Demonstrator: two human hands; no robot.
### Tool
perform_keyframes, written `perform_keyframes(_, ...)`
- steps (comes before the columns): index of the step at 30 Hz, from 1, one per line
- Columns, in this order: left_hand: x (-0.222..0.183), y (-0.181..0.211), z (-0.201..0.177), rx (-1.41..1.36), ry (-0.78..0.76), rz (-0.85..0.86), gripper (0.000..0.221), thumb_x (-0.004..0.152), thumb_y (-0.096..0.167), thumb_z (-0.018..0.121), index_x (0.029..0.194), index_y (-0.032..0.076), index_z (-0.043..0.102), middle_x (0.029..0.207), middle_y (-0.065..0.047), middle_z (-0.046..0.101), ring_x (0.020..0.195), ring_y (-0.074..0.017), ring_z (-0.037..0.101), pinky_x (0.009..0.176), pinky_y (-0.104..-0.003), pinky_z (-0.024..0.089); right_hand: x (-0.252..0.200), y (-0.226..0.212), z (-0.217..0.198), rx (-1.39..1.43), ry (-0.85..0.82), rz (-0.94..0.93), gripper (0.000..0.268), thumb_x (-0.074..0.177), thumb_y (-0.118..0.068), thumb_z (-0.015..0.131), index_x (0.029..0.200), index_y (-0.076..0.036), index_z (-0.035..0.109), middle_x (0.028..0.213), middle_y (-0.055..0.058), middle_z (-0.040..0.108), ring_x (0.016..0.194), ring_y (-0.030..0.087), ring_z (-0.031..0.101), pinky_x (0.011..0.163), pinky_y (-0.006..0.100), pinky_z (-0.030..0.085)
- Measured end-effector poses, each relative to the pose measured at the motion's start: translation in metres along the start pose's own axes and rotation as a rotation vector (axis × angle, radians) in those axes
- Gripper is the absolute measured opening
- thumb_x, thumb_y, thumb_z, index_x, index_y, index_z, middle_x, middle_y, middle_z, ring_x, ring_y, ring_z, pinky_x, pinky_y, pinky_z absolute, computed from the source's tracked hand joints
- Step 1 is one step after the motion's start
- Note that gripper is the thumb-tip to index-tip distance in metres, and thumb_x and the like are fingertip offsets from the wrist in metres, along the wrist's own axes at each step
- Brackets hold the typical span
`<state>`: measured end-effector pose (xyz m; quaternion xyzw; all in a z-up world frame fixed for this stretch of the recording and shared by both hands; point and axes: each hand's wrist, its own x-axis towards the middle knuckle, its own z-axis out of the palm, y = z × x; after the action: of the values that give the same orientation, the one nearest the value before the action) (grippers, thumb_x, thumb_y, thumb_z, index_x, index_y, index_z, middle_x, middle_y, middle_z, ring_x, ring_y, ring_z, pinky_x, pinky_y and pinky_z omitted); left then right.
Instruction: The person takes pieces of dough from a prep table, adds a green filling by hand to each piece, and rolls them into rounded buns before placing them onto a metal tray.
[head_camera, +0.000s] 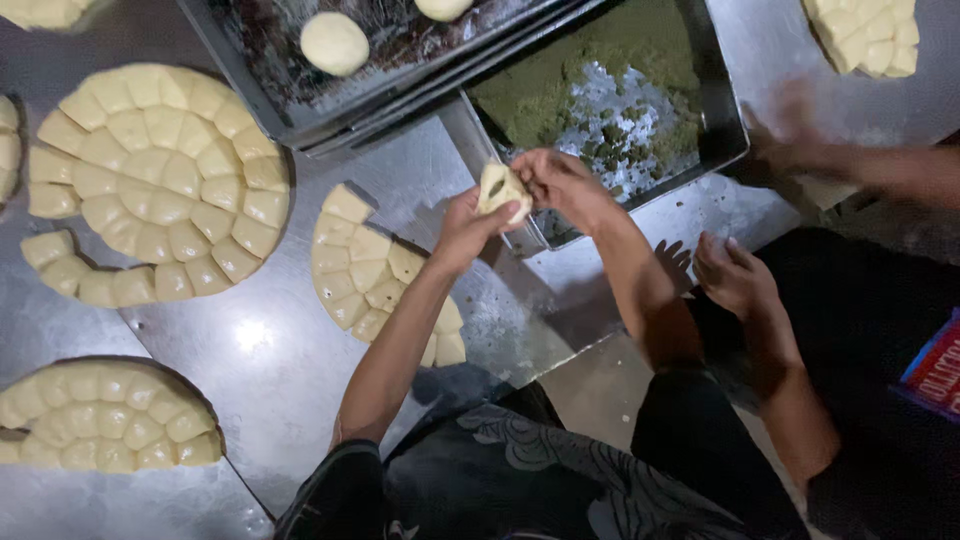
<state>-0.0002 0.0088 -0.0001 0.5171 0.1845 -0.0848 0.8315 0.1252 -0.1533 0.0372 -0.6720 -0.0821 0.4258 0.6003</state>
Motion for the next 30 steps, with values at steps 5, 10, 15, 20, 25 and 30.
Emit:
perform_keyframes(5,0.002,-0.015,-0.002,-0.145,-0.041,-0.094,0.026,0.096,0.006,0.071,0.118,-0.006,0.066,0.112,-0.016,0.073,0.096,-0.0220,0.074,0.085,-0.034,0.064,0.008,-0.038,0.014,-0.705,-0.079,-0.230,0.012,0.096,-0.019,0.075,0.105,-0.011,0.074,0.090,-0.001,0.068,0.083,0.014,0.064,0.076,0.032,0.051)
perform_keyframes(10,0.009,-0.008,-0.020,-0.402,0.082,-0.098,0.032,0.094,0.004,0.063,0.125,-0.003,0.063,0.113,-0.014,0.072,0.100,-0.0234,0.073,0.088,-0.038,0.065,-0.009,-0.036,0.020,-1.071,-0.048,-0.815,0.007,0.094,-0.007,0.075,0.099,-0.011,0.077,0.099,0.005,0.066,0.093,0.027,0.059,0.081,0.038,0.050)
perform_keyframes(15,-0.001,0.003,-0.036,-0.684,0.002,-0.097,0.034,0.098,0.013,0.059,0.127,-0.006,0.060,0.113,-0.016,0.073,0.103,-0.0258,0.073,0.091,-0.039,0.065,-0.023,-0.017,0.028,-1.222,0.043,-1.103,0.036,0.081,-0.004,0.071,0.116,-0.004,0.075,0.114,0.008,0.067,0.106,0.028,0.061,0.090,0.040,0.053)
perform_keyframes(20,0.000,-0.011,-0.027,-0.467,0.126,-0.014,0.033,0.095,0.003,0.066,0.127,-0.002,0.060,0.111,-0.011,0.071,0.100,-0.0197,0.071,0.088,-0.037,0.065,-0.032,-0.009,0.036,-1.054,0.099,-1.076,0.043,0.086,-0.007,0.067,0.128,0.005,0.064,0.131,0.020,0.061,0.126,0.040,0.055,0.106,0.048,0.048)
perform_keyframes(25,-0.007,-0.008,-0.020,-0.156,0.088,0.114,0.030,0.097,0.000,0.068,0.127,-0.006,0.065,0.109,-0.014,0.070,0.091,-0.0215,0.067,0.077,-0.036,0.059,-0.014,0.005,0.055,-1.162,0.023,-0.982,0.051,0.112,-0.028,0.061,0.155,-0.007,0.044,0.166,0.015,0.045,0.156,0.031,0.043,0.128,0.044,0.037)
perform_keyframes(30,-0.014,0.005,-0.033,-0.528,-0.006,-0.048,0.037,0.100,0.024,0.057,0.131,0.004,0.057,0.115,-0.008,0.070,0.098,-0.0208,0.072,0.075,-0.035,0.062,-0.024,0.012,0.054,-1.020,-0.104,-0.804,0.076,0.100,-0.030,0.069,0.160,0.002,0.034,0.167,0.027,0.032,0.156,0.045,0.034,0.128,0.053,0.031)
